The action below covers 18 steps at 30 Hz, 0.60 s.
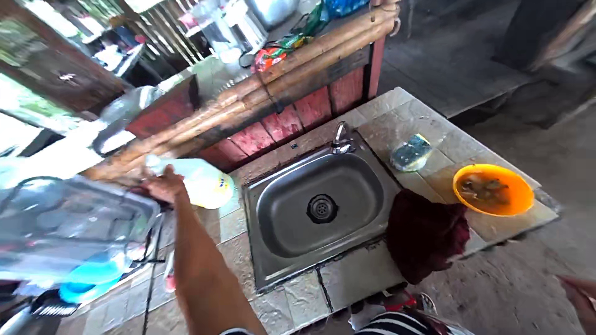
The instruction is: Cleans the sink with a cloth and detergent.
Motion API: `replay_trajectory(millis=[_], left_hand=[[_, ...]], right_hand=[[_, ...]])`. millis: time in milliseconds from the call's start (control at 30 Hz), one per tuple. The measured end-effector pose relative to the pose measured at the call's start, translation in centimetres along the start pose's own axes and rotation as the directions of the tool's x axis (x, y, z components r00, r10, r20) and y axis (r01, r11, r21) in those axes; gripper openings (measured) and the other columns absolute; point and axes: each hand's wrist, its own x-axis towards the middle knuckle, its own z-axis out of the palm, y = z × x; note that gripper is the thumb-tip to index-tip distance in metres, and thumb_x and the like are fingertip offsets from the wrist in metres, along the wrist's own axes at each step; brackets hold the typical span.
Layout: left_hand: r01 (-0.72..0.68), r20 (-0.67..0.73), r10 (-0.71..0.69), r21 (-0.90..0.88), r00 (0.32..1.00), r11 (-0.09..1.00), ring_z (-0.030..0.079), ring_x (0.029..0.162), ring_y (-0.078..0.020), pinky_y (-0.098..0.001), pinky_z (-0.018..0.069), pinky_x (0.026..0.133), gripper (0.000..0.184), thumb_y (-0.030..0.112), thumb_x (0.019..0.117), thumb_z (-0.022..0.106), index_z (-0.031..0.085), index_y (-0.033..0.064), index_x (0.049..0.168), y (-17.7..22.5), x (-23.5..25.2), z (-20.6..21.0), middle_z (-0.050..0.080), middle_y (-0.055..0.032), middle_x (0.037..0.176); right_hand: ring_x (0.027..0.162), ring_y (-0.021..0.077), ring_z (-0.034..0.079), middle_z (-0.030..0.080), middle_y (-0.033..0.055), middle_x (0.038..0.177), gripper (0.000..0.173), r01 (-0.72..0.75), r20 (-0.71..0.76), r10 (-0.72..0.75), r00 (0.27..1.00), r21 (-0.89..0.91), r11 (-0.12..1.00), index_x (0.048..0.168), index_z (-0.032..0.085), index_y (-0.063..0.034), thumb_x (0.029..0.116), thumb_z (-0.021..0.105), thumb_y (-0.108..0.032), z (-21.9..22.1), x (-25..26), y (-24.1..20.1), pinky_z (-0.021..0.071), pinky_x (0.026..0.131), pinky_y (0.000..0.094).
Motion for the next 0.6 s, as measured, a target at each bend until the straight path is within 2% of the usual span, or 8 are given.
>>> replay_trajectory(millis=[100, 167, 233, 300, 400, 500, 533, 600], left_hand=[[-0.080, 0.096, 0.057, 0.256, 0.994, 0.963, 0.024, 0.153, -0.0436, -0.0535, 0.0203, 0.125, 0.090, 0.049, 0.0973, 0.060, 0.025, -0.0064, 0.158, 2.6, -4.0, -0.1, 0.025, -0.0316, 0.163], [-0.306, 0.222, 0.270, 0.145, 0.937, 0.941, 0.026, 0.150, -0.0464, -0.0506, 0.0194, 0.125, 0.078, 0.042, 0.1021, 0.055, 0.032, -0.0127, 0.153, 7.1, -12.6, -0.6, 0.028, -0.0371, 0.159], [-0.499, 0.423, 0.558, -0.251, 0.714, 0.829, 0.047, 0.138, -0.0447, -0.0482, 0.0359, 0.119, 0.051, 0.021, 0.1043, 0.055, 0.048, -0.0155, 0.140, 10.9, -23.7, -1.1, 0.048, -0.0380, 0.144], [-0.467, 0.616, 0.712, -0.547, 0.337, 0.695, 0.063, 0.121, -0.0384, -0.0470, 0.0482, 0.108, 0.033, 0.013, 0.1031, 0.057, 0.064, -0.0120, 0.125, 14.0, -35.2, -1.5, 0.065, -0.0308, 0.127], [-0.444, 0.664, 0.745, -0.687, -0.061, 0.575, 0.059, 0.128, -0.0419, -0.0559, 0.0424, 0.111, 0.041, 0.027, 0.0969, 0.068, 0.070, 0.0013, 0.128, 16.7, -48.1, -1.3, 0.065, -0.0233, 0.134], [-0.536, 0.750, 0.623, -0.627, -0.222, 0.565, 0.029, 0.146, -0.0576, -0.0795, 0.0233, 0.110, 0.079, 0.061, 0.0839, 0.072, 0.056, 0.0184, 0.149, 17.8, -55.2, -1.6, 0.038, -0.0275, 0.159], [-0.572, 0.813, 0.518, -0.565, -0.266, 0.595, 0.018, 0.150, -0.0571, -0.0821, 0.0159, 0.110, 0.077, 0.059, 0.0863, 0.072, 0.051, 0.0252, 0.153, 18.5, -56.5, -1.9, 0.029, -0.0250, 0.164], [-0.640, 0.842, 0.498, -0.503, -0.211, 0.580, 0.023, 0.150, -0.0555, -0.0815, 0.0188, 0.109, 0.060, 0.036, 0.0930, 0.072, 0.055, 0.0296, 0.150, 18.7, -58.5, -1.7, 0.033, -0.0228, 0.163]], right_hand=[[0.105, 0.0502, 0.066, 0.066, 0.0351, 0.114, 0.022, 0.001, -0.139, 0.001, 0.990, 0.011, 1.000, 0.114, 0.068, 0.0128, 0.0995, 0.055, 0.001, 0.4, -1.0, 3.3, 0.0510, 0.095, 0.0635], [0.101, 0.0456, 0.068, 0.067, 0.0318, 0.114, 0.021, -0.099, -0.206, 0.113, 0.972, 0.075, 0.992, 0.116, 0.068, 0.0101, 0.0996, 0.057, 0.003, -0.1, -0.4, 2.6, 0.0524, 0.093, 0.0611], [0.096, 0.0366, 0.069, 0.068, 0.0282, 0.113, 0.025, -0.177, -0.220, 0.233, 0.947, 0.247, 0.953, 0.122, 0.066, 0.0080, 0.1027, 0.053, -0.003, -0.2, 1.8, 2.0, 0.0554, 0.090, 0.0530], [0.093, 0.0262, 0.071, 0.068, 0.0239, 0.116, 0.031, -0.240, -0.159, 0.340, 0.927, 0.444, 0.863, 0.129, 0.062, 0.0058, 0.1065, 0.048, -0.012, -0.4, 4.3, 1.8, 0.0576, 0.089, 0.0437], [0.094, 0.0252, 0.069, 0.065, 0.0225, 0.120, 0.032, -0.227, -0.146, 0.334, 0.931, 0.485, 0.844, 0.130, 0.062, 0.0043, 0.1074, 0.049, -0.015, -0.9, 8.4, 1.2, 0.0570, 0.088, 0.0428], [0.107, 0.0372, 0.066, 0.062, 0.0269, 0.127, 0.032, -0.072, -0.155, 0.126, 0.980, 0.310, 0.948, 0.132, 0.062, 0.0039, 0.1050, 0.053, -0.012, -2.1, 12.7, -1.6, 0.0544, 0.094, 0.0515], [0.107, 0.0369, 0.067, 0.061, 0.0264, 0.128, 0.033, -0.004, -0.135, 0.045, 0.990, 0.289, 0.957, 0.133, 0.062, 0.0024, 0.1047, 0.054, -0.013, -2.3, 14.2, -3.1, 0.0551, 0.093, 0.0509], [0.107, 0.0357, 0.067, 0.059, 0.0248, 0.132, 0.038, 0.169, -0.072, -0.155, 0.985, 0.301, 0.939, 0.141, 0.058, -0.0029, 0.1038, 0.056, -0.014, -2.2, 17.3, -6.4, 0.0558, 0.092, 0.0499]])
